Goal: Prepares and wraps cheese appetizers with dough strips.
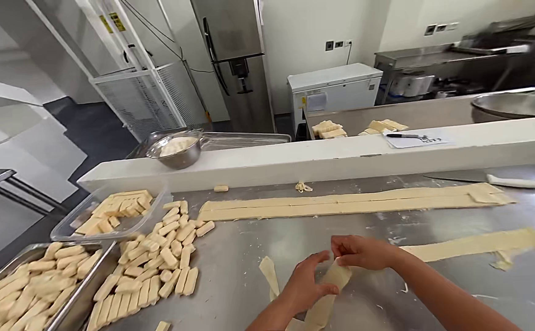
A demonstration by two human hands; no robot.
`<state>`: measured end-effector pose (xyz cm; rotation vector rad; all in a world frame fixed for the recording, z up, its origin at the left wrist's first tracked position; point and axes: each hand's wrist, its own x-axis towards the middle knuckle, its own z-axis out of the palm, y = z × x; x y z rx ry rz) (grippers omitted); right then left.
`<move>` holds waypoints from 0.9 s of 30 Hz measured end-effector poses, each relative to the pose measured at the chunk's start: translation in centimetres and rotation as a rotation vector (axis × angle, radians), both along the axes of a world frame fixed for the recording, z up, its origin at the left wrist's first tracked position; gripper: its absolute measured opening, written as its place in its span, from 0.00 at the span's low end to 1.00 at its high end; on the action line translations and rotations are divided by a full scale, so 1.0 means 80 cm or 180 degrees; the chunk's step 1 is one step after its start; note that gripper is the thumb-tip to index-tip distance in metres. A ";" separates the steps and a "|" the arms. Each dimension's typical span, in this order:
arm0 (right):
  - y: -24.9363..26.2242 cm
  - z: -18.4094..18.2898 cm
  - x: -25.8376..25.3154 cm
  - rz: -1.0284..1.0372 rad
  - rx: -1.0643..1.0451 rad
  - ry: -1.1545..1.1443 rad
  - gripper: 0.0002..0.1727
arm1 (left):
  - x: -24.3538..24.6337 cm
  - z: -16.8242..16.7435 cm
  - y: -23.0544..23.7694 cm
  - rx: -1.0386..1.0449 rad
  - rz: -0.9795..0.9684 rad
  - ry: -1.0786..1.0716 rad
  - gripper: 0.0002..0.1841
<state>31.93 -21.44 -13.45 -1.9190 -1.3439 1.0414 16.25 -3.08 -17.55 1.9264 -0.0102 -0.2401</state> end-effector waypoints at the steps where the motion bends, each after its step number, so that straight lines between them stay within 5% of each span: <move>1: -0.001 0.029 -0.008 -0.0023 0.0257 0.0152 0.10 | 0.005 0.008 -0.006 -0.0273 -0.0122 -0.0225 0.31; 4: -0.024 0.116 -0.009 -0.0244 0.0707 -0.0168 0.16 | 0.014 0.047 -0.011 -0.1016 -0.0374 -0.0563 0.09; 10: -0.146 0.238 0.077 -0.0448 0.0680 -0.1637 0.10 | 0.025 0.111 0.053 -0.0383 -0.0806 -0.0332 0.13; 14: -0.212 0.266 0.126 -0.1389 0.0624 -0.2635 0.04 | 0.042 0.140 0.068 -0.0408 -0.0733 -0.0478 0.10; 17: -0.239 0.224 0.172 -0.1833 0.0982 -0.3266 0.02 | 0.078 0.179 0.039 -0.0598 -0.0509 -0.0897 0.10; 21: -0.266 0.134 0.204 -0.2859 0.0790 -0.2928 0.10 | 0.148 0.220 -0.002 -0.1210 -0.0507 -0.1069 0.08; 24: -0.280 0.070 0.142 -0.3041 0.0708 -0.2471 0.17 | 0.184 0.237 -0.033 -0.1582 -0.0366 -0.0918 0.12; 27: -0.304 -0.046 0.029 -0.2344 0.0934 -0.2611 0.31 | 0.201 0.246 -0.050 -0.1424 -0.0322 -0.0726 0.11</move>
